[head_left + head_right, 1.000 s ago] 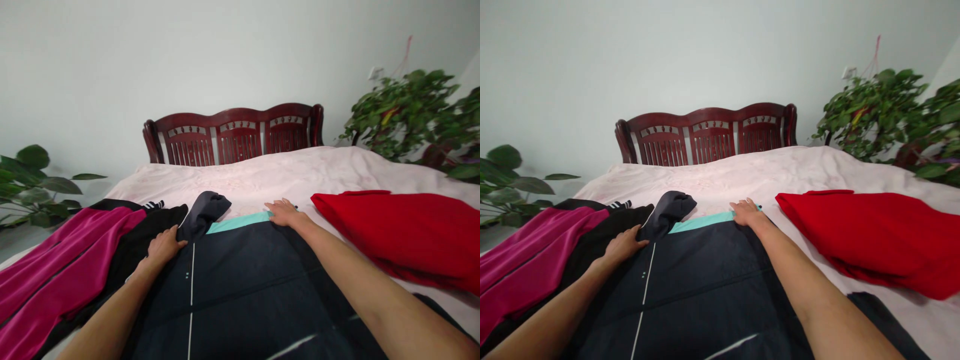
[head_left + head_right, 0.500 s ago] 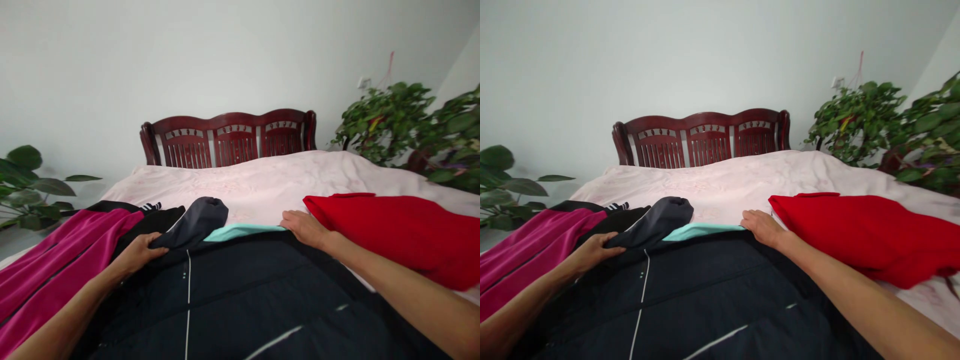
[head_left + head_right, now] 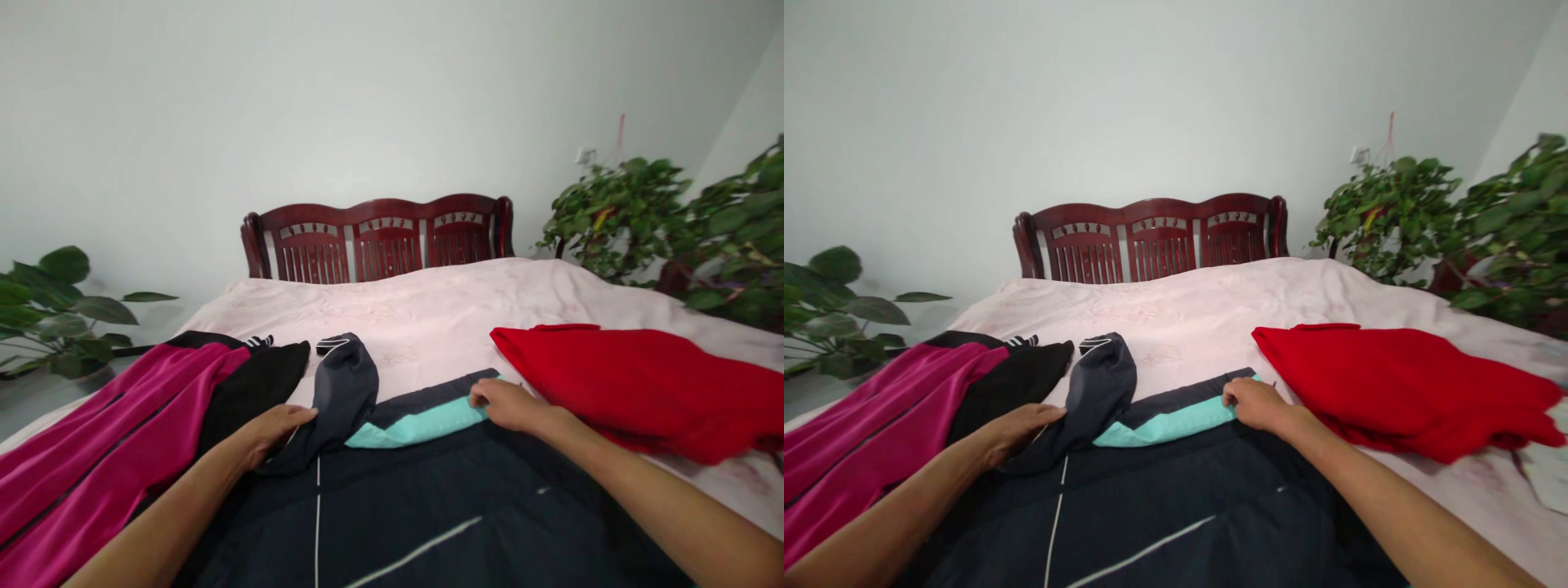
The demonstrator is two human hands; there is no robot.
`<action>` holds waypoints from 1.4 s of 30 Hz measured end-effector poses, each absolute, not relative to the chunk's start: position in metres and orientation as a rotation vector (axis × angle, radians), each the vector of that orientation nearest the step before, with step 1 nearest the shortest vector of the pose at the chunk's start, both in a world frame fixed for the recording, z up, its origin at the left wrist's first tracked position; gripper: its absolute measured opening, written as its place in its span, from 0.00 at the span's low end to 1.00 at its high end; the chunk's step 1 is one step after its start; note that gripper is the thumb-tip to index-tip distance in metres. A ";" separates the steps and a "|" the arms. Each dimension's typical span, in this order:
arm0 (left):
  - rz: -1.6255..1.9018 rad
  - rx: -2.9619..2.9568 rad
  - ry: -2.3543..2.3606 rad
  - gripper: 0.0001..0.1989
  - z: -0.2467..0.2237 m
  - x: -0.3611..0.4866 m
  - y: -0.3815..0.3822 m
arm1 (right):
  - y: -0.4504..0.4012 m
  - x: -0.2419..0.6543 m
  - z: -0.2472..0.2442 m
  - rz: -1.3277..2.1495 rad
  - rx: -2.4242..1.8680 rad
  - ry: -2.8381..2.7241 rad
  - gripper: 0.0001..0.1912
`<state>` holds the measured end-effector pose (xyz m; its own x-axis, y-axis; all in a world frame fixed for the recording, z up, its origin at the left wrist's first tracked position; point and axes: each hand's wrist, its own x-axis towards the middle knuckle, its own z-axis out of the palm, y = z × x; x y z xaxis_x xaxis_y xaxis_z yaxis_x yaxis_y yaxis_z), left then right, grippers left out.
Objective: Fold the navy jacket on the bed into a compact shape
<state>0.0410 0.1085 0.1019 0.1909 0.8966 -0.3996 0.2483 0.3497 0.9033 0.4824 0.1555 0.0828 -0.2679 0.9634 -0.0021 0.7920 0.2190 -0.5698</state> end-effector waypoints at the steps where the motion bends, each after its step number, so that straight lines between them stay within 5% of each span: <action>1: 0.676 1.122 1.293 0.24 0.105 0.049 0.112 | 0.157 0.473 0.084 0.745 -1.636 -2.077 0.15; 6: 0.773 1.073 1.075 0.22 0.135 0.073 0.108 | 0.159 0.405 0.080 1.244 -1.562 -1.638 0.09; 14: 0.559 1.042 0.848 0.19 0.139 0.067 0.076 | 0.178 0.325 0.078 1.871 -1.365 -1.010 0.26; 17: 0.519 1.039 0.842 0.21 0.126 0.059 0.072 | 0.181 0.307 0.077 1.988 -1.282 -0.886 0.19; 29: 0.496 1.265 1.050 0.24 0.087 0.040 0.054 | 0.130 0.353 0.090 1.859 -0.820 -0.535 0.04; 33: 0.348 1.719 1.258 0.23 0.089 0.024 0.037 | 0.123 0.375 0.074 1.919 -1.018 -0.461 0.19; 39: 0.124 2.329 1.467 0.23 0.095 0.015 0.007 | 0.152 0.388 0.083 1.812 -1.185 -0.412 0.26; 42: 0.094 2.561 1.527 0.17 0.093 0.011 0.007 | 0.165 0.392 0.086 1.737 -1.256 -0.394 0.22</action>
<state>0.0112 0.0070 0.0929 0.4774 0.8783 -0.0266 0.8683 -0.4669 0.1673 0.3923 0.1650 0.0860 -0.0500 0.8177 -0.5735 -0.4902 -0.5204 -0.6992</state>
